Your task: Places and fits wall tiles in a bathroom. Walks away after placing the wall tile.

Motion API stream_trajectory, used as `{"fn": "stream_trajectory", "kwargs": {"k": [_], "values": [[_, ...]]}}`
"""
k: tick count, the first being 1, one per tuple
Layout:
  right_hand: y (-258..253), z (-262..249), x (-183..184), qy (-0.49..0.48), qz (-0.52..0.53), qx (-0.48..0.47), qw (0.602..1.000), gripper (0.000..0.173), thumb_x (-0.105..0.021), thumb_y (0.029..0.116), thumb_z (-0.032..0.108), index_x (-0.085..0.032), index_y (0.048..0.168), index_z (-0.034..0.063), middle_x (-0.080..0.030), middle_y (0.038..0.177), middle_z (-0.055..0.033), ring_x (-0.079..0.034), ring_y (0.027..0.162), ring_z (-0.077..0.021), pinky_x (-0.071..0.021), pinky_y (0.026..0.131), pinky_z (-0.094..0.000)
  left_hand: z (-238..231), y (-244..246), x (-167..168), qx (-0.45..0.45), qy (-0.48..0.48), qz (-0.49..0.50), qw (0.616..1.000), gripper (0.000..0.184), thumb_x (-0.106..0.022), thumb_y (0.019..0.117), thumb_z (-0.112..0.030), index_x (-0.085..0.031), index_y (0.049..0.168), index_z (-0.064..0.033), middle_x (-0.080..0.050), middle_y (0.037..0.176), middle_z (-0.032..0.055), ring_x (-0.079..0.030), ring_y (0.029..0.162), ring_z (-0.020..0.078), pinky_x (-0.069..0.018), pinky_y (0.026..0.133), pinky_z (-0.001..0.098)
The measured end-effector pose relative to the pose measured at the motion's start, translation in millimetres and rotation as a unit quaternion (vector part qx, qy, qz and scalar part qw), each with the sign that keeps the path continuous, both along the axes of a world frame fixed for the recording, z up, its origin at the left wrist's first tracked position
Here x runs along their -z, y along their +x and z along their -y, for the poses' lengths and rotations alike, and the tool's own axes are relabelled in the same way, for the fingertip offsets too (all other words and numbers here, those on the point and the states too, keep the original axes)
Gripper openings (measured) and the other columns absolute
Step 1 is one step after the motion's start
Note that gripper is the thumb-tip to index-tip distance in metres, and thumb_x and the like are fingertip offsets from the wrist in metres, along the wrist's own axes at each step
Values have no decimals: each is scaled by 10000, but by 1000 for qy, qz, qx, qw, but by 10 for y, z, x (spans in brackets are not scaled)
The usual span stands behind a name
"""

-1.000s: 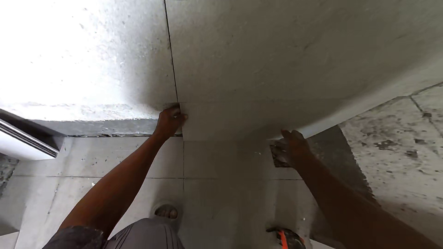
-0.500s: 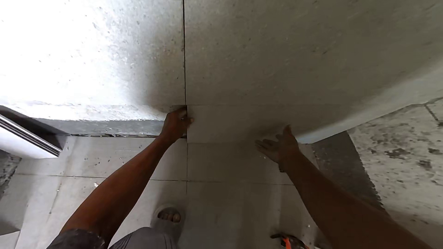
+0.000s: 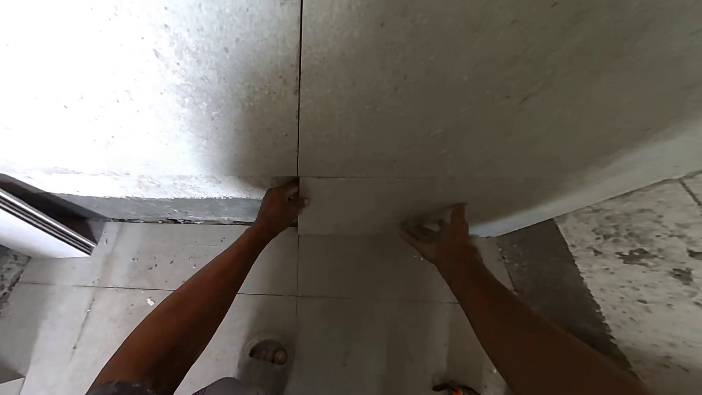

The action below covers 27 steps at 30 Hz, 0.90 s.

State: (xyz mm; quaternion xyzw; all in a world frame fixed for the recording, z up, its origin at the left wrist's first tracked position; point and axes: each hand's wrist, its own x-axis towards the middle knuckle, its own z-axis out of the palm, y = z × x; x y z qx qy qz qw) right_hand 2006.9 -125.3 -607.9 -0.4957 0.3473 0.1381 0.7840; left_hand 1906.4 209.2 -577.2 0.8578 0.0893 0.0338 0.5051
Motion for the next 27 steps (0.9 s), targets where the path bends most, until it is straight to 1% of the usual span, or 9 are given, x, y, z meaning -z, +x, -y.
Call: {"fn": "stream_trajectory", "kwargs": {"k": [3,6,8,12,13,15,17,20,27], "values": [[-24,-4,3,-7,4,2,1000,923,-336,952,806,-129,1627,212,-308,1634,-183,-477,1406,-389,-514,1039,-567,-9,3,-33,12,-6,-6,1000,233,-679,997,-153,-700,1174,-3,-741,989,127,-726,796,179,-619,791,386],[-21,-33,32,1,3,11,1000,928,-360,950,803,-145,1628,206,-332,1623,-186,-467,1420,-385,-508,1057,-567,-1,31,-95,15,-65,-45,997,289,-690,986,-115,-653,1238,21,-720,1084,164,-739,818,211,-642,776,394],[-28,-52,46,9,3,4,1000,946,-346,950,808,-129,1632,190,-330,1624,-189,-460,1427,-375,-497,1073,-559,20,65,-124,18,-79,-57,995,313,-694,985,-119,-638,1262,15,-718,1106,166,-739,811,215,-642,761,389],[-80,-142,18,16,-11,-19,1000,960,-278,940,836,-96,1636,199,-327,1621,-215,-479,1406,-410,-513,1039,-593,18,90,-120,28,-73,-49,996,261,-698,983,-122,-663,1191,32,-724,1067,163,-742,786,209,-649,744,386],[-85,-164,4,22,-15,-20,999,965,-255,939,842,-81,1640,202,-316,1626,-217,-472,1410,-416,-507,1045,-596,8,97,-106,31,-68,-44,996,254,-700,982,-126,-667,1177,35,-730,1055,163,-746,781,211,-652,740,388],[-95,-190,-12,30,-20,-17,999,981,-232,928,857,-89,1641,198,-323,1622,-218,-477,1405,-418,-507,1047,-590,7,110,-108,31,-58,-47,997,253,-701,985,-143,-669,1166,31,-731,1035,159,-744,780,211,-648,746,387],[-100,-189,0,36,-19,-16,999,981,-233,924,862,-96,1639,204,-331,1621,-215,-480,1403,-417,-510,1044,-592,17,109,-132,32,-53,-47,997,239,-695,989,-146,-674,1155,25,-727,1032,158,-743,796,212,-645,761,391],[-91,-183,48,42,-9,-12,999,970,-235,917,870,-84,1637,238,-325,1626,-202,-476,1409,-414,-514,1032,-605,16,108,-145,37,-42,-30,998,225,-691,989,-138,-679,1140,29,-726,1034,159,-744,809,211,-645,772,394],[-73,-168,104,46,-2,0,999,997,-239,896,893,-78,1638,248,-309,1640,-190,-466,1420,-410,-508,1044,-603,22,108,-119,27,-51,-33,998,253,-687,996,-150,-666,1177,25,-724,1066,159,-747,816,208,-647,775,391]]}}
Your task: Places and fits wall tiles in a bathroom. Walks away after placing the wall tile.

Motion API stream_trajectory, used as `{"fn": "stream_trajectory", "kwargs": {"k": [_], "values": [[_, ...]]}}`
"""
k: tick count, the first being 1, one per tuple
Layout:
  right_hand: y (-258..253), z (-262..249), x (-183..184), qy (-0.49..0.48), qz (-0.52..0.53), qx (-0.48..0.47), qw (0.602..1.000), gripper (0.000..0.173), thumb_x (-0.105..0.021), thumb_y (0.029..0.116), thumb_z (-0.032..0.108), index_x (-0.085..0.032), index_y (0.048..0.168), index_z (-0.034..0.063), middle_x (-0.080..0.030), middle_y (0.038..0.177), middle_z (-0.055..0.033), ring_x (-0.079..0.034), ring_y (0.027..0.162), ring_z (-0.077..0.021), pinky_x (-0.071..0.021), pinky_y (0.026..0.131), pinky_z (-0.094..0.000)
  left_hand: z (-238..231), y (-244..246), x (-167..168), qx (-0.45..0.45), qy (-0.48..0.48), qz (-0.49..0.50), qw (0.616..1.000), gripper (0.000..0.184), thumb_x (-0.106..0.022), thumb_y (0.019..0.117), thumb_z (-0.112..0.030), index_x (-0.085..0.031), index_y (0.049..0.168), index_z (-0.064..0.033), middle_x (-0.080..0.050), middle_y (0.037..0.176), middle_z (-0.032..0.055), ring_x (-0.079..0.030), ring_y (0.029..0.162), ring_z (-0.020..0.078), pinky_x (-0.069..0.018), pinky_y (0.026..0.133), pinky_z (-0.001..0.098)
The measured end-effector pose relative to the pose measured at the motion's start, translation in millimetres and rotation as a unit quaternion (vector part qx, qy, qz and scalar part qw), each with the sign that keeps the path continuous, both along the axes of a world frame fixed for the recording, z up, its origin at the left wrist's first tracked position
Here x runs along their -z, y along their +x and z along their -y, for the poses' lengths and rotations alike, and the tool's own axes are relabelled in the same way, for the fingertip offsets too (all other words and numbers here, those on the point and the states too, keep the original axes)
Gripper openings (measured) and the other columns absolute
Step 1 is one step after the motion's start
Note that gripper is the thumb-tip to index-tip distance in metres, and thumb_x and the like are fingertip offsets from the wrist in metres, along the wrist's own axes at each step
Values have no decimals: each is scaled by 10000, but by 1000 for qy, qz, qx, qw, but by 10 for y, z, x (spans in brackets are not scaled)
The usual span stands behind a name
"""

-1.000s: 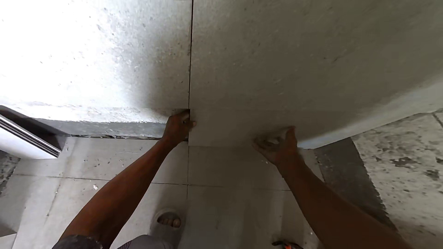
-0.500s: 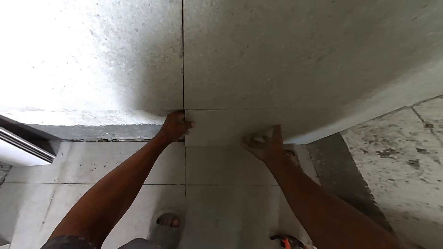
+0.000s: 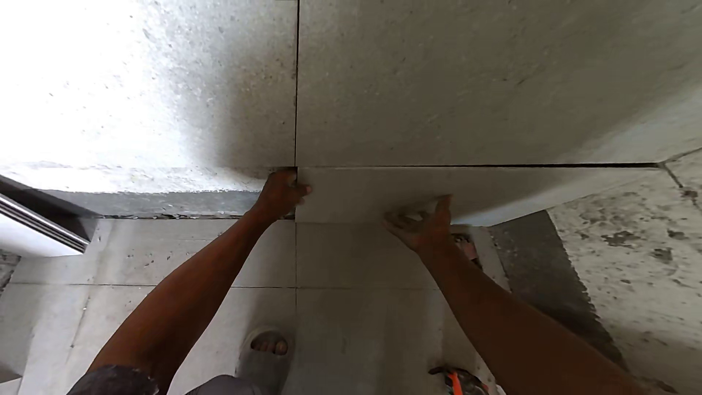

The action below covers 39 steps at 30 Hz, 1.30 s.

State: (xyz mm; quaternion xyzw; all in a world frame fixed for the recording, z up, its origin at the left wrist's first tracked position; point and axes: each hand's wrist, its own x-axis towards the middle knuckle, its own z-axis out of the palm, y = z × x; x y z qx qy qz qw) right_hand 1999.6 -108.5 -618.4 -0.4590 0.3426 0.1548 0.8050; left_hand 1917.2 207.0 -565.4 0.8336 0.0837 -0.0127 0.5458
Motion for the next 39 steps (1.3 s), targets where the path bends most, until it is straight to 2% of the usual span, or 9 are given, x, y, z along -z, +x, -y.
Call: {"fn": "stream_trajectory", "kwargs": {"k": [3,6,9,15,19,32,39], "values": [[-6,6,-2,5,2,6,1000,985,-257,898,888,-71,1638,266,-305,1641,-187,-460,1423,-414,-505,1043,-614,10,-5,6,-2,5,-2,1000,268,-681,1002,-155,-659,1201,23,-723,1064,159,-742,816,206,-641,780,391],[-10,-10,-23,-9,3,-2,1000,978,-242,907,880,-70,1638,253,-325,1628,-196,-484,1401,-415,-514,1023,-613,5,3,42,-6,21,4,1000,264,-680,1004,-172,-664,1176,27,-732,1023,155,-743,794,206,-641,759,389],[-15,11,-21,-4,9,-9,1000,974,-262,913,870,-83,1637,244,-334,1624,-190,-464,1418,-404,-497,1049,-607,24,-6,13,-8,48,-8,999,278,-665,1015,-194,-662,1165,40,-734,993,160,-744,802,218,-634,786,412],[-14,-1,-47,-10,1,-6,1000,973,-269,916,865,-89,1636,236,-327,1626,-193,-481,1402,-403,-516,1032,-580,58,-7,28,-30,67,-21,997,298,-667,1019,-221,-658,1192,21,-742,983,144,-745,795,197,-632,783,392],[-2,-1,-34,-9,1,-12,1000,981,-262,910,873,-79,1639,242,-326,1628,-194,-479,1406,-403,-508,1036,-595,49,-18,32,-27,44,-16,999,306,-668,1018,-202,-650,1221,26,-735,1039,161,-753,828,212,-640,798,397],[12,18,9,-6,4,-14,1000,975,-263,902,881,-92,1636,264,-326,1628,-191,-480,1405,-404,-509,1035,-596,-3,-21,84,-10,6,24,1000,238,-664,1011,-153,-673,1172,22,-741,994,138,-744,774,185,-645,741,368],[-7,11,-17,-11,6,-17,1000,1003,-267,901,882,-69,1642,236,-304,1639,-199,-457,1426,-407,-500,1050,-601,-29,-18,85,-6,-12,11,1000,263,-665,1009,-150,-662,1198,33,-731,1043,164,-745,817,223,-643,780,408]]}}
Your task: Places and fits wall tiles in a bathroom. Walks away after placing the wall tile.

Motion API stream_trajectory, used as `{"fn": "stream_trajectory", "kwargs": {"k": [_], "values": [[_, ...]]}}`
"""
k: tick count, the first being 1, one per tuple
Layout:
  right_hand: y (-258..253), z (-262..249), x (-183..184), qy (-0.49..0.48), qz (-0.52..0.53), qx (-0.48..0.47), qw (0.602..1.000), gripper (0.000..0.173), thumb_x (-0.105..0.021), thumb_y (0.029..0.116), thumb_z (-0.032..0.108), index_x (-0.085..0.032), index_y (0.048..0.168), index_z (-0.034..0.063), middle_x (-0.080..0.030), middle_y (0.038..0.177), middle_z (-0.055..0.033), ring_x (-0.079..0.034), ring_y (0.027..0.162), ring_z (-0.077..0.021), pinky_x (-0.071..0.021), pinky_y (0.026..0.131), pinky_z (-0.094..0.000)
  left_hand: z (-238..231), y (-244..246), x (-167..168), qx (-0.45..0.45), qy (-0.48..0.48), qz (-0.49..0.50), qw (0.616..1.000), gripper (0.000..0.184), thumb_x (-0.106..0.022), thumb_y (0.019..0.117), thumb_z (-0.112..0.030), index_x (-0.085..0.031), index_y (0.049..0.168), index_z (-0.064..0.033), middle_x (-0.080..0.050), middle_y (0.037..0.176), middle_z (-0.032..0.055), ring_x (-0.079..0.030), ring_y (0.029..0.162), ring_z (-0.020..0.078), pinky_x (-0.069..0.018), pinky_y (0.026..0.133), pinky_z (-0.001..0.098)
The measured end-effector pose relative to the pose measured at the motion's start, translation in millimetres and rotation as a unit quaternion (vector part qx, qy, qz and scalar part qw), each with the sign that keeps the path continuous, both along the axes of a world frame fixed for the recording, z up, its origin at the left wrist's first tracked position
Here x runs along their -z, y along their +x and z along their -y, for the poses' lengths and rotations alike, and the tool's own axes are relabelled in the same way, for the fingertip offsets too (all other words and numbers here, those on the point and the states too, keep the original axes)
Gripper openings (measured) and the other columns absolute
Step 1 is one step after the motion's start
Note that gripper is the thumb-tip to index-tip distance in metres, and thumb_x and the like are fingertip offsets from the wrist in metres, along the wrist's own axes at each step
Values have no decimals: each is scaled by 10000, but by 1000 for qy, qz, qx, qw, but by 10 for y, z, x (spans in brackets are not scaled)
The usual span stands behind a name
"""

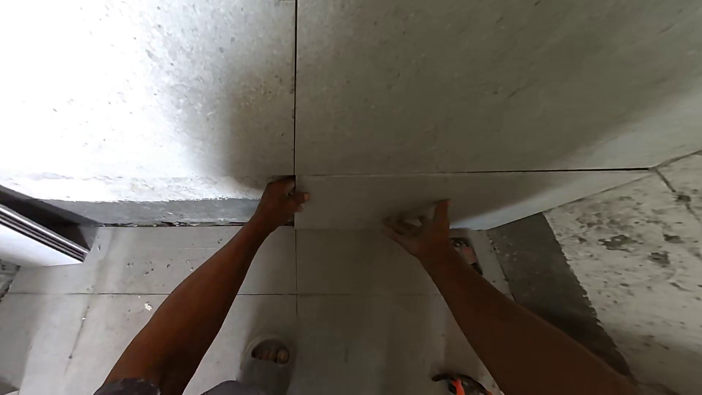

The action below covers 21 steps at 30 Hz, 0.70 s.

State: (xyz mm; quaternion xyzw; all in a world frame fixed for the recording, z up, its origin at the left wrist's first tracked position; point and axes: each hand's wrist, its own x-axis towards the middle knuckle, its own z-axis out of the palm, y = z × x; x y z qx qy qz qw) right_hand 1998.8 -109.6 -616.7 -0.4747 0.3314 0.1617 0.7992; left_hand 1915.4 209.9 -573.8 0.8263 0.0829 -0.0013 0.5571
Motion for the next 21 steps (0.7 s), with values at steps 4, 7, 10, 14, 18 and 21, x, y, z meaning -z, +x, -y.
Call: {"fn": "stream_trajectory", "kwargs": {"k": [4,7,10,14,18,21], "values": [[24,16,47,0,4,-10,1000,1024,-232,885,904,-41,1645,245,-286,1648,-207,-445,1436,-409,-493,1056,-610,-2,3,7,-1,-12,1,1000,249,-664,1008,-137,-662,1192,31,-729,1047,162,-746,812,216,-646,769,395],[27,15,40,-5,2,-8,1000,1015,-236,890,898,-42,1644,247,-285,1650,-198,-457,1425,-412,-504,1045,-602,-8,9,6,-1,-4,2,1000,250,-671,1005,-145,-669,1187,26,-734,1036,157,-748,804,213,-648,767,395],[14,13,15,-5,1,-7,1000,1015,-233,894,895,-30,1645,243,-273,1653,-202,-447,1431,-415,-497,1052,-599,-8,10,7,2,-2,5,1000,249,-676,1002,-139,-670,1190,25,-735,1032,152,-746,789,204,-648,753,382],[16,14,16,-3,-3,-5,1000,1009,-236,894,894,-35,1643,248,-273,1655,-196,-443,1436,-409,-500,1050,-598,-22,18,28,1,-13,11,1000,227,-681,995,-122,-675,1173,19,-739,1016,143,-744,772,193,-648,737,367],[24,29,43,-4,3,-14,1000,993,-226,898,891,-41,1644,263,-275,1652,-200,-455,1424,-416,-499,1042,-611,-25,13,34,2,-10,13,1000,233,-678,998,-133,-674,1172,22,-736,1006,141,-743,772,194,-648,739,374],[21,22,38,-10,9,-19,1000,989,-214,899,890,-50,1643,260,-289,1643,-209,-476,1405,-425,-514,1022,-609,-37,18,19,6,5,12,1000,225,-679,999,-146,-680,1152,20,-737,990,139,-740,766,193,-645,745,379]]}}
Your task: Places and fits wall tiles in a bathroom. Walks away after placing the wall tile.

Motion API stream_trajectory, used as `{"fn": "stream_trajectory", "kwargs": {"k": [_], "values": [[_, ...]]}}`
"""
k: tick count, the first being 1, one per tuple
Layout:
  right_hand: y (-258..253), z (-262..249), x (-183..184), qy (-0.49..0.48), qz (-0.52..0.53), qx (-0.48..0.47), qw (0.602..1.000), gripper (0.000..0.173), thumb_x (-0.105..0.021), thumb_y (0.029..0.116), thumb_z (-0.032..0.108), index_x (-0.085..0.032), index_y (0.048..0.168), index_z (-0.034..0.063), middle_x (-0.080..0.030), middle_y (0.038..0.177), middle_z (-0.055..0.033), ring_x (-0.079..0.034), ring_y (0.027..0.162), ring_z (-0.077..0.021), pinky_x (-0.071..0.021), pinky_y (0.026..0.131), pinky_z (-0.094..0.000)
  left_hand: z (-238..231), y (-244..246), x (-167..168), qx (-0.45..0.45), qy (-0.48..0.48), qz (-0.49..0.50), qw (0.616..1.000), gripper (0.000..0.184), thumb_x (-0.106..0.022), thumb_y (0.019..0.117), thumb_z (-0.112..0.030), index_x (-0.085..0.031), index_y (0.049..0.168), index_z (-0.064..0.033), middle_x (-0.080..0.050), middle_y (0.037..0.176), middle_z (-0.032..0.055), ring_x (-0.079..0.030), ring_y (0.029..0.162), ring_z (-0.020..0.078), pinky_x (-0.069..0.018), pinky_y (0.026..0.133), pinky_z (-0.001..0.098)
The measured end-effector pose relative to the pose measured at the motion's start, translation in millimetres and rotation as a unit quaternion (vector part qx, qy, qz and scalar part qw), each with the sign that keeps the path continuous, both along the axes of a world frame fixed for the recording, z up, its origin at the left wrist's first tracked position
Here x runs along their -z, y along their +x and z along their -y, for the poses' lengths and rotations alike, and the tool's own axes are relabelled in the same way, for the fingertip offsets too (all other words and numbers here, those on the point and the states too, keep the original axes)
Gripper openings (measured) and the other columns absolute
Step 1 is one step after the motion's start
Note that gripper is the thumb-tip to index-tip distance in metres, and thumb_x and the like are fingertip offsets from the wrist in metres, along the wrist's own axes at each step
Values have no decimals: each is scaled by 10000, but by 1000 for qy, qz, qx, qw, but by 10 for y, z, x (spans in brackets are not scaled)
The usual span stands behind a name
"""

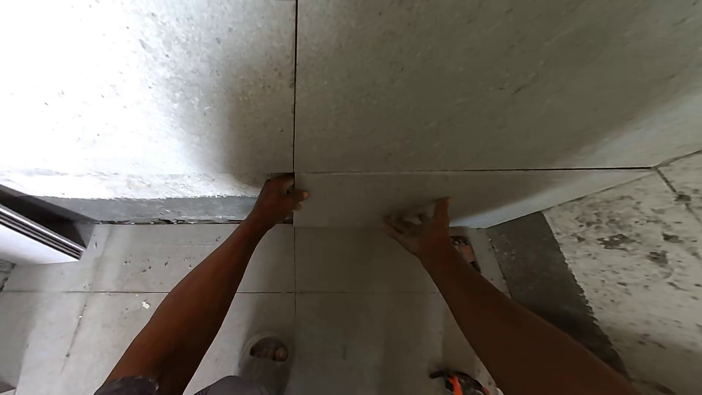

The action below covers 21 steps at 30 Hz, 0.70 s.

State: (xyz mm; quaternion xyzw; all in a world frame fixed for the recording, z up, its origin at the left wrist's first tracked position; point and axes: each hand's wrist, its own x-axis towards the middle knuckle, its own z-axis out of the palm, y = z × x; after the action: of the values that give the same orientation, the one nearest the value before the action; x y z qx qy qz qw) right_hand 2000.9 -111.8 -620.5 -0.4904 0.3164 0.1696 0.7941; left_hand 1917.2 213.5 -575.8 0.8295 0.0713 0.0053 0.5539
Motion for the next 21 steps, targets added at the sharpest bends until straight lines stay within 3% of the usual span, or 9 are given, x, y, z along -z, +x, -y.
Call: {"fn": "stream_trajectory", "kwargs": {"k": [8,13,16,21], "values": [[12,16,6,-16,-9,14,1000,990,-274,911,871,-83,1639,229,-301,1641,-197,-456,1428,-396,-497,1056,-587,-14,-7,-40,3,73,-13,997,289,-685,1004,-232,-688,1176,0,-735,999,142,-734,812,217,-623,802,440],[20,116,19,-54,-2,23,998,923,-380,958,785,-172,1628,185,-293,1644,-199,-442,1432,-404,-488,1053,-597,-1,-3,-30,-8,74,-29,997,307,-681,1010,-240,-680,1203,-1,-734,1014,149,-735,805,215,-626,797,431],[33,189,-34,-105,14,36,994,868,-443,996,700,-170,1627,170,-272,1646,-212,-433,1427,-427,-488,1038,-605,14,-16,-47,-14,102,-24,994,296,-687,1007,-251,-687,1170,-4,-741,965,134,-733,771,207,-625,777,426],[100,318,-379,-163,97,83,978,835,-463,1032,616,-95,1653,197,-312,1641,-209,-458,1411,-430,-485,1027,-623,41,-13,-78,-28,132,-14,991,293,-707,994,-250,-702,1152,-4,-732,1013,162,-725,879,251,-594,858,487]]}}
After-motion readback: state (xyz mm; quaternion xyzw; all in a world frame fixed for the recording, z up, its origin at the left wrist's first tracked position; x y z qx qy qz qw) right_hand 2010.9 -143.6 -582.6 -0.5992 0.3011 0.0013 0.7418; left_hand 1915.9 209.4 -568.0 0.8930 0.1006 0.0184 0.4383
